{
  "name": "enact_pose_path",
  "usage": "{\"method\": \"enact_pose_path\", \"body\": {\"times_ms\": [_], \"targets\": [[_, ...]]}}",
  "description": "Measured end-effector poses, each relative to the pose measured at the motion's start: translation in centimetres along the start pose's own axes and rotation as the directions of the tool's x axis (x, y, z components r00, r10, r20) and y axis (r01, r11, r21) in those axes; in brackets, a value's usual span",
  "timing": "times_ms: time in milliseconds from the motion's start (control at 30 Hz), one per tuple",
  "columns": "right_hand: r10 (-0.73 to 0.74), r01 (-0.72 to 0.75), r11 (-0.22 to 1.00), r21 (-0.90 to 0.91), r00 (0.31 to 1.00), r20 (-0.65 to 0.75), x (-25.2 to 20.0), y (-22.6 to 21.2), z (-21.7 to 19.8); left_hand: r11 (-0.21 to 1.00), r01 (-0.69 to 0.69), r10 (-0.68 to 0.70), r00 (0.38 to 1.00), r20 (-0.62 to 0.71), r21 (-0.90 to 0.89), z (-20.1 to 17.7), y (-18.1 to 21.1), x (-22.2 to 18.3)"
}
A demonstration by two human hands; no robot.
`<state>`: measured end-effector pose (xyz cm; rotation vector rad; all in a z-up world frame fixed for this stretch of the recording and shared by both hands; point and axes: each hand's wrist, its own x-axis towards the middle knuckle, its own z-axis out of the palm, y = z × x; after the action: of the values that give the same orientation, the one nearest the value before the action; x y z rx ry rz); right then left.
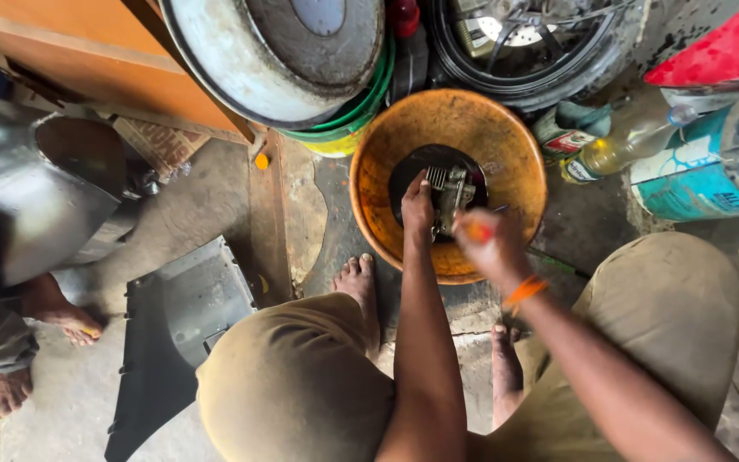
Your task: Cleaning a motorcycle engine cylinder head with a brush and solvent in a bowl.
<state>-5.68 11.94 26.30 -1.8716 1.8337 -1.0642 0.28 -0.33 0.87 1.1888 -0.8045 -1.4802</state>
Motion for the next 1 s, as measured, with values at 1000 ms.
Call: {"method": "enact_pose_path", "body": {"times_ms": [1000], "targets": [[0.246, -0.246, 0.969, -0.017, 0.969, -0.034, -4.1, 0.8, -0.1, 0.995, 0.029, -0.021, 0.996, -0.092, 0.091, -0.1, 4.4, -2.4]]}}
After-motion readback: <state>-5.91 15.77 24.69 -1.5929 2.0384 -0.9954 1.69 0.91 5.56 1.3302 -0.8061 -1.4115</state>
